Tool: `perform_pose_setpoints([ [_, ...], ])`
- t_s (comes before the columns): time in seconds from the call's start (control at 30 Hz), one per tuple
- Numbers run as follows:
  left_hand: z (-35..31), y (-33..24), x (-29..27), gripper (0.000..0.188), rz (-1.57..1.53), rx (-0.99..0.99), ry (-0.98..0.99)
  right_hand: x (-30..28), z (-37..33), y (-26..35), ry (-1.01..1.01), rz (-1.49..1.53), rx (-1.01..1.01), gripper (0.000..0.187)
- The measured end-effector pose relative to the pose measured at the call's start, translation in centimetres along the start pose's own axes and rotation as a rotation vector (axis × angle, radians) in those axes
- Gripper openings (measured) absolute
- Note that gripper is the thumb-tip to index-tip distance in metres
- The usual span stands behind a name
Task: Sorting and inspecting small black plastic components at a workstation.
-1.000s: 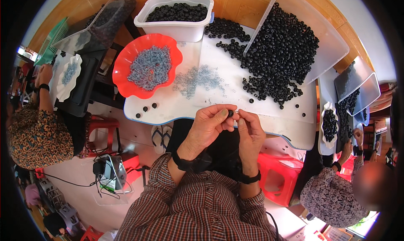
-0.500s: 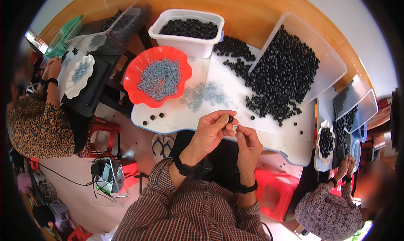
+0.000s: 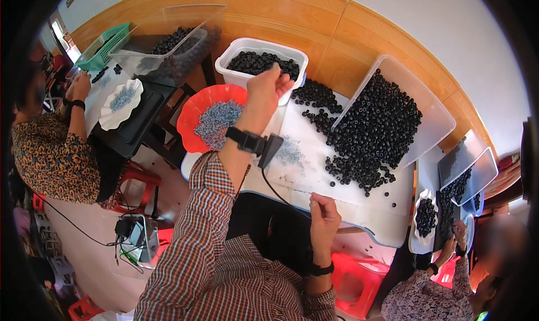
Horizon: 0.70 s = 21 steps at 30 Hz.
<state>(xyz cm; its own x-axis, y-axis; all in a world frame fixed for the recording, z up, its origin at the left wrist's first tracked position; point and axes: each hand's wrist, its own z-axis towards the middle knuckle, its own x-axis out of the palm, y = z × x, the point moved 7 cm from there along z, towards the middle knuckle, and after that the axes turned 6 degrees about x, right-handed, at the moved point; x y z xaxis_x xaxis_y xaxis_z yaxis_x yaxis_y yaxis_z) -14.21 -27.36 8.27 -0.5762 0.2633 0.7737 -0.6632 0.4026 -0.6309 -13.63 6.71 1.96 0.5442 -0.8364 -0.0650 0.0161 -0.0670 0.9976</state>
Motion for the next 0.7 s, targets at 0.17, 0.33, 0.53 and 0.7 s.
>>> perform_pose_setpoints([
  [0.17,0.5,0.2,-1.3,0.025,0.086,0.029,-0.040,-0.8,0.2,-0.7,-0.024,-0.025,-0.018,0.012],
  [0.33,0.2,0.1,-1.1,0.025,0.207,0.105,-0.006,-0.9,0.0,-1.3,-0.043,-0.034,-0.024,0.013],
  [0.53,3.5,-1.0,-2.7,0.019,0.575,0.290,0.172,-0.6,0.1,-1.5,-0.032,-0.060,-0.031,0.012],
  [0.7,-3.5,1.2,0.6,0.013,0.177,0.160,0.103,-3.2,1.3,-1.5,-0.177,-0.267,-0.109,0.011],
])
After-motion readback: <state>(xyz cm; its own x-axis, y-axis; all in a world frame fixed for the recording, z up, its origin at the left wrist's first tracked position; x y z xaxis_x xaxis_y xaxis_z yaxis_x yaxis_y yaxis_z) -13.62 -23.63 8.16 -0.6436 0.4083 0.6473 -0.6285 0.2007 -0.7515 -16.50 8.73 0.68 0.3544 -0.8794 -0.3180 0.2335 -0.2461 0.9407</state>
